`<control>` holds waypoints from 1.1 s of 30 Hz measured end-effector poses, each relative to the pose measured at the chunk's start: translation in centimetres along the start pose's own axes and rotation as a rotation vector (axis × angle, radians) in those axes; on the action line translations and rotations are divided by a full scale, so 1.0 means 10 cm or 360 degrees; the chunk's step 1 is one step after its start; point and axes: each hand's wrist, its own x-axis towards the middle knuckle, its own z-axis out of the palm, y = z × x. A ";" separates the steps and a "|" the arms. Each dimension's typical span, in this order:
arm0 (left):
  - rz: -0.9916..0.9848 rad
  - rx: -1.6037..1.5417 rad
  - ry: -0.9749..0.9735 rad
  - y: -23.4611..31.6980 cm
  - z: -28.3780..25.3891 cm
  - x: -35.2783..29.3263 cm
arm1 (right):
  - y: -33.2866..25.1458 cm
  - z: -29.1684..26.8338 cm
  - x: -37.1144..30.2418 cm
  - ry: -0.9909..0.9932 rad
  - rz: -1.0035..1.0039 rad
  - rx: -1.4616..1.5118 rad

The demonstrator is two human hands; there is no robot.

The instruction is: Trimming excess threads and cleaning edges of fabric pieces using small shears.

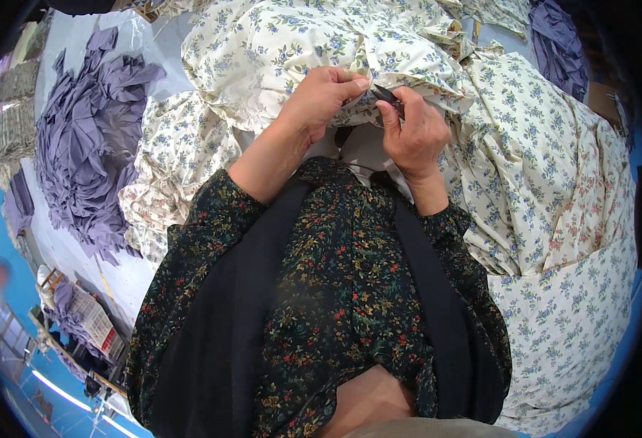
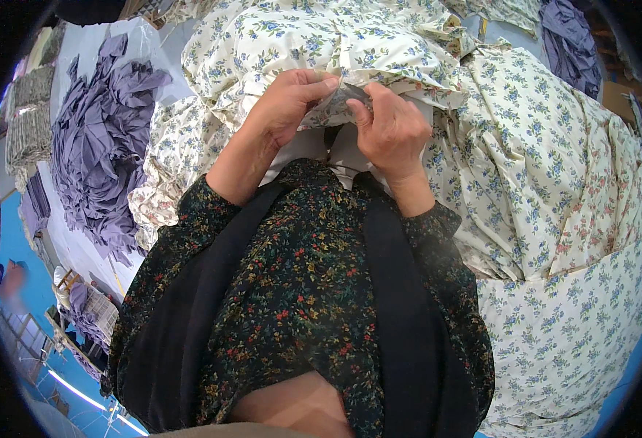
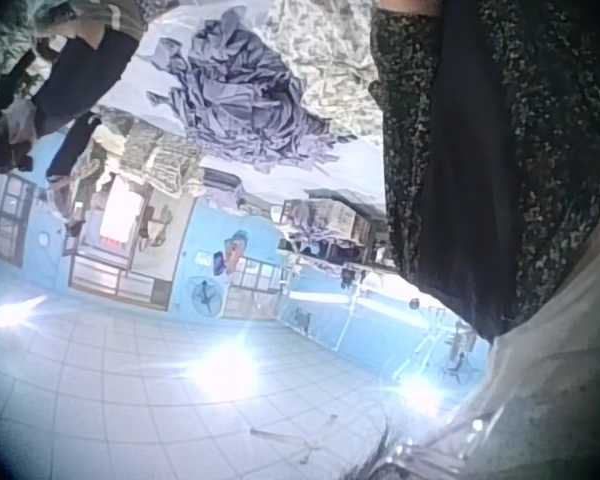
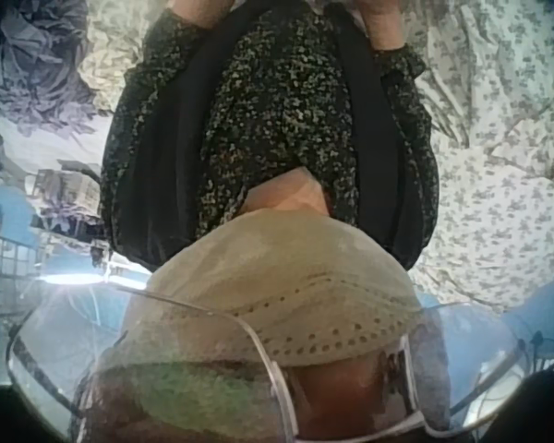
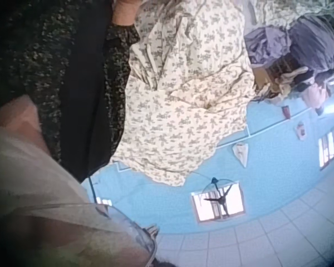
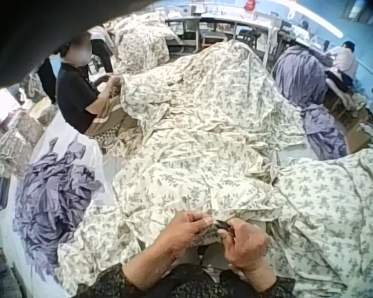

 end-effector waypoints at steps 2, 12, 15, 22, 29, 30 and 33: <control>-0.0005 -0.0018 -0.0015 -0.02 -0.01 0.01 | 0.00 0.02 0.01 0.0036 -0.0017 0.0018; -0.0004 0.0041 -0.0006 -0.01 0.02 -0.01 | 0.07 -0.04 -0.10 -0.0101 0.0226 0.0307; 0.0184 0.0133 -0.0026 0.03 0.10 -0.08 | 0.10 -0.11 -0.15 -0.0161 0.1277 0.1764; 0.1159 0.1629 -0.0719 0.13 0.29 -0.73 | 0.09 -0.49 -0.14 -0.0749 0.2117 0.2389; -0.0030 0.0099 -0.0658 0.00 0.32 -0.11 | 0.01 -0.62 -0.26 -0.0705 0.1661 0.2119; 0.0039 -0.0191 -0.0638 0.01 0.30 -0.04 | 0.01 -0.66 -0.29 -0.0737 0.1614 0.2068; 0.0194 -0.0491 -0.0648 0.01 0.15 0.15 | 0.06 -0.76 -0.37 -0.0765 0.1593 0.1970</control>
